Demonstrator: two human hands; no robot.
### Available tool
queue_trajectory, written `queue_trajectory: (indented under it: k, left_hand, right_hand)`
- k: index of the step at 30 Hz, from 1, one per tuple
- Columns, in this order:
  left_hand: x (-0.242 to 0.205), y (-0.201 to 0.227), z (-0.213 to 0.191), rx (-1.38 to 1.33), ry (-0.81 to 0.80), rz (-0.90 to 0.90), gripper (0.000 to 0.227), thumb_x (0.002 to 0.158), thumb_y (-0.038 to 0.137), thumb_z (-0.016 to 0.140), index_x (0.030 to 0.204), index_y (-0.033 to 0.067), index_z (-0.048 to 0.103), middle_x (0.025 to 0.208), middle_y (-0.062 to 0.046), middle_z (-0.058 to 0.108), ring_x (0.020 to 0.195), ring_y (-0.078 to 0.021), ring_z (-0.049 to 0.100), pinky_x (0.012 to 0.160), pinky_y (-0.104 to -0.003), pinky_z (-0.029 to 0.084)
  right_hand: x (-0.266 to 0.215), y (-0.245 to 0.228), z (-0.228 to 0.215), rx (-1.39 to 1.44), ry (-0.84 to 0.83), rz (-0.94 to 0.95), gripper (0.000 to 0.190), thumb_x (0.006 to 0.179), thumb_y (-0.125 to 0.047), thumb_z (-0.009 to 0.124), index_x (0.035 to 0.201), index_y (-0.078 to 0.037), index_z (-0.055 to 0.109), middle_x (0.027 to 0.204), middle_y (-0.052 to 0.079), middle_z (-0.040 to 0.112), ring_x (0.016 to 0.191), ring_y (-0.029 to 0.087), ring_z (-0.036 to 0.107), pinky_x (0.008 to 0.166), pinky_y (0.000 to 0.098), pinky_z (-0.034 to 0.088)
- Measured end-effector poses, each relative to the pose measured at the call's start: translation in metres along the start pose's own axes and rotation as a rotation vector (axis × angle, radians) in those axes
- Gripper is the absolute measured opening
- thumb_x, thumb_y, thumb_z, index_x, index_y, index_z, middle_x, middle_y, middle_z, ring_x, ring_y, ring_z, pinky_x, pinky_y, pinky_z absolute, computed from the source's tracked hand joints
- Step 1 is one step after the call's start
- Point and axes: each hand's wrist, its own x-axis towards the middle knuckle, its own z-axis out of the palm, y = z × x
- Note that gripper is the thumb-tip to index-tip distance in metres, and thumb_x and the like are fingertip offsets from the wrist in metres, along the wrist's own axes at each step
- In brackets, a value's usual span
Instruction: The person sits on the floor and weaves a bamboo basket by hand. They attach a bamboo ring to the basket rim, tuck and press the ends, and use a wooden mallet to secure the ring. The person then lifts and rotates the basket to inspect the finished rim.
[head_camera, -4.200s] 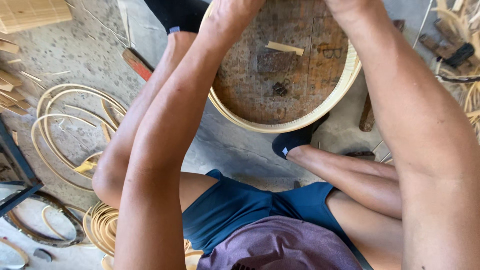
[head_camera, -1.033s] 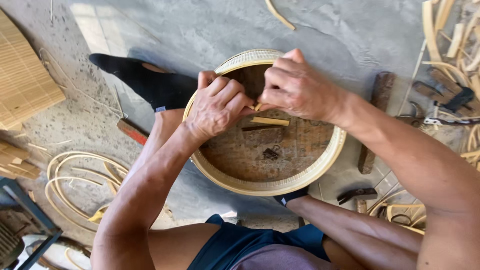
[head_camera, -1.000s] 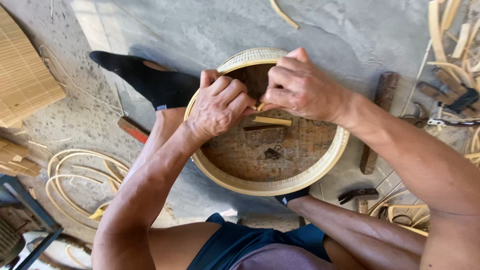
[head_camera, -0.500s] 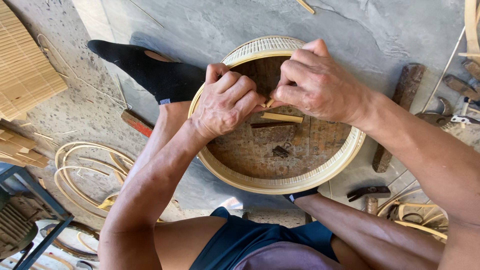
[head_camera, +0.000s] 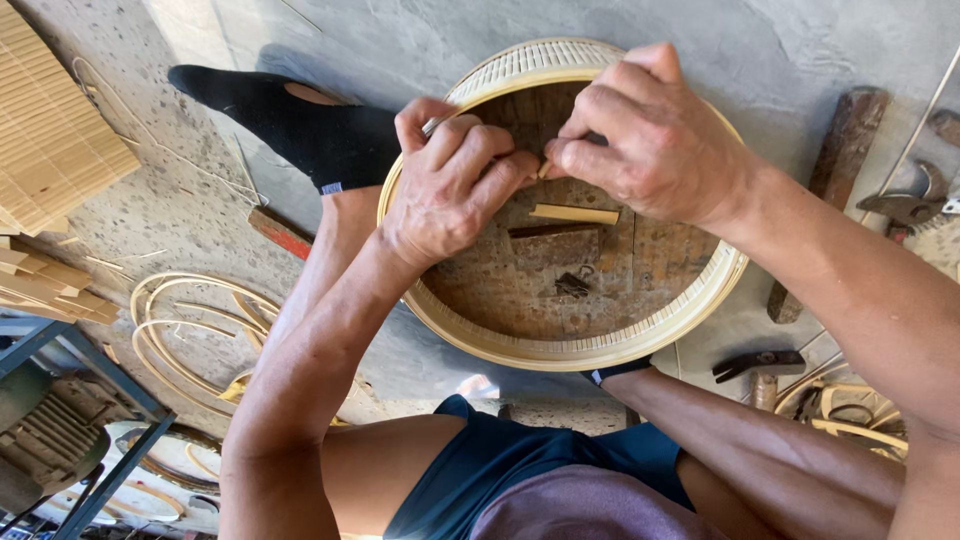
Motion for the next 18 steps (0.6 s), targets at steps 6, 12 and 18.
queue_trajectory:
  k: [6, 12, 18]
  left_hand:
    - [0.000, -0.002, 0.003, -0.061, -0.021, -0.023, 0.019, 0.096, 0.018, 0.077, 0.113, 0.0099, 0.072, 0.114, -0.004, 0.059, 0.114, -0.0229, 0.056, 0.121, -0.053, 0.040]
    - [0.003, -0.002, 0.009, 0.003, 0.084, -0.048, 0.022, 0.098, 0.016, 0.078, 0.117, 0.0078, 0.071, 0.111, -0.004, 0.057, 0.112, -0.0249, 0.053, 0.110, -0.047, 0.049]
    - [0.011, 0.000, 0.015, 0.002, 0.147, -0.207, 0.023, 0.097, 0.009, 0.083, 0.116, 0.0056, 0.071, 0.105, -0.005, 0.058, 0.102, -0.0257, 0.054, 0.087, -0.036, 0.051]
  right_hand:
    - [0.007, -0.002, -0.012, -0.085, 0.096, -0.010, 0.013, 0.097, -0.028, 0.083, 0.088, -0.021, 0.076, 0.095, -0.009, 0.062, 0.108, 0.017, 0.054, 0.101, 0.0365, 0.035]
    - [0.013, -0.004, -0.014, -0.008, 0.113, 0.071, 0.015, 0.096, -0.018, 0.080, 0.093, -0.006, 0.071, 0.116, 0.008, 0.062, 0.115, 0.025, 0.057, 0.099, 0.0389, 0.048]
    - [0.012, 0.003, 0.000, 0.028, 0.159, 0.078, 0.016, 0.103, -0.011, 0.077, 0.096, -0.003, 0.066, 0.108, 0.007, 0.063, 0.099, 0.019, 0.064, 0.083, 0.0287, 0.056]
